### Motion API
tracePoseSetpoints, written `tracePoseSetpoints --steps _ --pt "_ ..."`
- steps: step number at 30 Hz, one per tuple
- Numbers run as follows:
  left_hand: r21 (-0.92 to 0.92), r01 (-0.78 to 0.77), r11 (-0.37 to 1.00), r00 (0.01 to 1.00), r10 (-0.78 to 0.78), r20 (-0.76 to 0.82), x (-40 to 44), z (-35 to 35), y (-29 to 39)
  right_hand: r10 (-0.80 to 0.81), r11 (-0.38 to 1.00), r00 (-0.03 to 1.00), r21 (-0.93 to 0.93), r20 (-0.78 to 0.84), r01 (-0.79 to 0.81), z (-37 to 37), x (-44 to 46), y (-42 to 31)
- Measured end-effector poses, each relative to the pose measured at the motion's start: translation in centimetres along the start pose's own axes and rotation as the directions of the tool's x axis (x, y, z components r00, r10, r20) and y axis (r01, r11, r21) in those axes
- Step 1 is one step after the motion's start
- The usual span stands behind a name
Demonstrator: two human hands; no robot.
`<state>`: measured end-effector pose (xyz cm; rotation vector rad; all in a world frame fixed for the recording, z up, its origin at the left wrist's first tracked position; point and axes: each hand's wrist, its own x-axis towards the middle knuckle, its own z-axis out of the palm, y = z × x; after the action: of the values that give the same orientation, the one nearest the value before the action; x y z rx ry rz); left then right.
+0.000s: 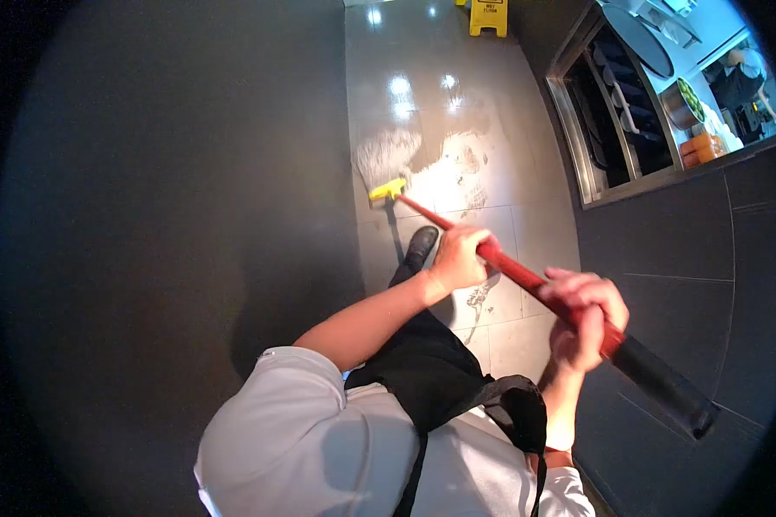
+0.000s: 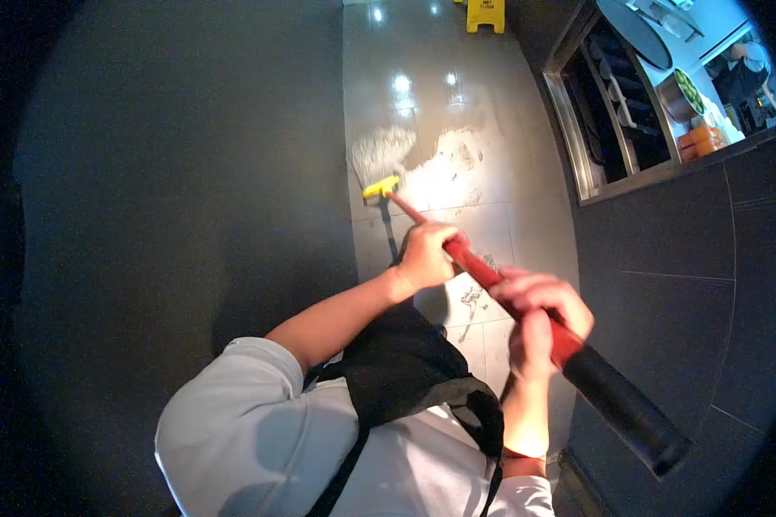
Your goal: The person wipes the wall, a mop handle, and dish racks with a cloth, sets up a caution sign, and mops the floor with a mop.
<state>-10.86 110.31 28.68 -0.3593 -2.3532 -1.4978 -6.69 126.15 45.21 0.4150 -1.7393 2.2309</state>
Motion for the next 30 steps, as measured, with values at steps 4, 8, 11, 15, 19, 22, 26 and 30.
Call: tracePoseSetpoints --steps 4,8,11,15,19,22,26,30 --pt "0.002 -0.155 0.988 0.979 0.154 0.137 -4.8 1.2 -0.4 -0.095 0.971 0.969 0.237 0.229 0.039 -1.1 -2.7 -4.4" --pt "-0.023 -0.279 0.960 0.959 0.280 0.044 -5.0 0.5 -2.4 -0.180 0.967 0.978 0.200 0.110 0.155 1.9 -3.5 -3.5" --pt "-0.015 -0.319 0.948 0.947 0.319 0.032 -4.4 -0.3 -5.0 -0.217 0.965 0.972 0.170 0.088 0.200 3.0 -3.5 -1.2" --pt "0.018 -0.324 0.946 0.946 0.323 0.041 -0.6 -2.1 -10.7 -0.236 0.958 0.971 0.174 0.039 0.226 5.5 -1.7 3.8" --pt "0.077 -0.287 0.955 0.956 0.280 0.089 3.9 -3.9 -20.3 -0.297 0.951 0.944 0.129 0.142 0.280 6.9 1.1 12.5" --pt "0.313 -0.222 0.923 0.974 0.224 0.030 11.1 -5.3 -31.8 -0.355 0.933 0.901 0.035 0.248 0.358 9.8 7.4 23.8" --pt "0.483 0.262 0.835 0.962 -0.268 -0.060 18.5 -8.6 -38.4 -0.071 0.975 0.953 -0.181 0.294 0.128 13.2 12.9 39.6" --pt "0.509 0.442 0.738 0.793 -0.587 0.163 26.9 -12.9 -41.4 -0.147 0.948 0.912 -0.209 0.384 0.240 17.2 23.0 47.6"
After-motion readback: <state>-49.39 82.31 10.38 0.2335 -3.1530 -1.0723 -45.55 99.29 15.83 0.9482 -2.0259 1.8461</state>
